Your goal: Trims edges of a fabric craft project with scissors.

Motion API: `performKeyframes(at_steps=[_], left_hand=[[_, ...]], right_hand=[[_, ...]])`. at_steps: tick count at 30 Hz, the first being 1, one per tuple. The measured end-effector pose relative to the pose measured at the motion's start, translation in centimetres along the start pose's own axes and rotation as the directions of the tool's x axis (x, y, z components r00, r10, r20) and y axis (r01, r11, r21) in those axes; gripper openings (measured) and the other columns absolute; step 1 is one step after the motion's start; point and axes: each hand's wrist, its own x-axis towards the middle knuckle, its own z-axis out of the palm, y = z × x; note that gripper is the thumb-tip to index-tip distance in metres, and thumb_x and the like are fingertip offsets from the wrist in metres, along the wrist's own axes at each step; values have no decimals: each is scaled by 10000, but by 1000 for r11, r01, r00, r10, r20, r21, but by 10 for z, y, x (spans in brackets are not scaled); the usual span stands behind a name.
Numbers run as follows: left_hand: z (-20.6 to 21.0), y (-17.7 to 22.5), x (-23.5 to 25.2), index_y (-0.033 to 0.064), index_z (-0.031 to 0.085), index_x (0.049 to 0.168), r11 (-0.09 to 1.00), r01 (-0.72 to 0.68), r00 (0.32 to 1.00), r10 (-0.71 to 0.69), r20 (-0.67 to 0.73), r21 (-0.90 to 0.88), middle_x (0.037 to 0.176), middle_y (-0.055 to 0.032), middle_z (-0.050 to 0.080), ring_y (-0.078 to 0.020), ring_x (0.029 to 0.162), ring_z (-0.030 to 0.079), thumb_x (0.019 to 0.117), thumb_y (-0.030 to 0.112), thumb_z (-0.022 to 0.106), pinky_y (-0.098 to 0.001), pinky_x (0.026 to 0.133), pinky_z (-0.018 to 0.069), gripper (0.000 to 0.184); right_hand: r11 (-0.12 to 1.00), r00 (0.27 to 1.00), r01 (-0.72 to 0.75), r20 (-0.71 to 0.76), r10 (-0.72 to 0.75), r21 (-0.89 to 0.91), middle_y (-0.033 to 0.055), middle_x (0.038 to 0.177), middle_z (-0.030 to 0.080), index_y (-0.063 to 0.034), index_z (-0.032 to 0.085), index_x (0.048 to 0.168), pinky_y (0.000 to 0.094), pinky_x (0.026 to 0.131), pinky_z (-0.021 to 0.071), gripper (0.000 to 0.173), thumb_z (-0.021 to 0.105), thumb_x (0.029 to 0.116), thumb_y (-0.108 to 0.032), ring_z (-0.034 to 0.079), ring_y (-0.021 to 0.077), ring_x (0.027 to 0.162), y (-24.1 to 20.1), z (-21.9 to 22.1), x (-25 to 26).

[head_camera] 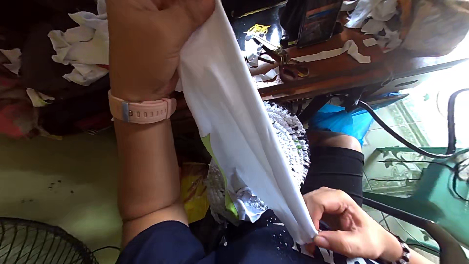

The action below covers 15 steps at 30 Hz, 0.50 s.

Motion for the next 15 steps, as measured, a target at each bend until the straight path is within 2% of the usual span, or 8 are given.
performKeyframes(at_steps=[2, 3, 5, 7, 10, 12, 15], left_hand=[[-2, -7, 5, 115, 686, 925, 998, -1, 1000, 0, 17, 61, 827, 66, 743, -52, 794, 731, 929, 64, 727, -237, 762, 631, 65], [-6, -16, 9, 112, 671, 987, 994, -1, 999, -4, 44, 113, 892, 77, 737, -39, 844, 723, 933, 82, 727, -233, 795, 624, 84], [-16, -39, 19, 67, 658, 1150, 979, -22, 992, -4, 128, 201, 1029, 50, 701, -34, 931, 684, 923, 82, 714, -229, 846, 591, 234], [-28, -57, 20, 46, 634, 1244, 964, -22, 985, -25, 172, 267, 1093, 10, 677, -42, 957, 663, 909, 84, 713, -230, 851, 574, 347], [-42, -47, 6, 72, 621, 1269, 956, -5, 985, -45, 164, 293, 1130, 27, 679, -36, 972, 665, 918, 94, 708, -232, 860, 576, 363], [-47, -32, -3, 105, 625, 1241, 962, -13, 992, -22, 124, 271, 1093, 84, 683, -20, 962, 675, 917, 98, 717, -218, 851, 588, 337], [-46, -25, -5, 119, 647, 1198, 973, -42, 997, 25, 77, 229, 1075, 110, 695, -20, 977, 681, 906, 95, 738, -217, 866, 588, 307]], right_hand=[[998, 997, -54, -61, 54, 12, -21, 911, 697, -83, 665, 985, 176, 717, 583, 112, 675, 994, -194, 677, 17, 809, 8, -1, 0], [995, 988, -97, -113, 101, 39, -19, 900, 706, -94, 678, 989, 201, 691, 605, 95, 684, 986, -189, 692, 35, 774, 13, -1, 1], [982, 964, -161, -196, 178, 103, 6, 881, 720, -92, 686, 992, 254, 671, 624, 57, 690, 973, -146, 709, 84, 736, 24, 0, 4], [977, 961, -183, -191, 201, 104, 11, 875, 713, -82, 674, 984, 256, 676, 620, 52, 685, 978, -133, 705, 87, 736, 28, 3, 8], [990, 986, -140, -90, 139, -9, 22, 864, 684, -34, 665, 954, 212, 690, 583, 99, 679, 983, -127, 668, 53, 758, 24, 9, 16], [995, 997, -72, -10, 72, -74, 46, 861, 674, -2, 660, 928, 214, 721, 562, 134, 678, 982, -123, 655, 60, 795, 22, 9, 21], [994, 999, -45, 11, 46, -95, 54, 869, 675, 2, 657, 922, 218, 730, 563, 137, 672, 982, -120, 657, 64, 807, 24, 6, 25]])
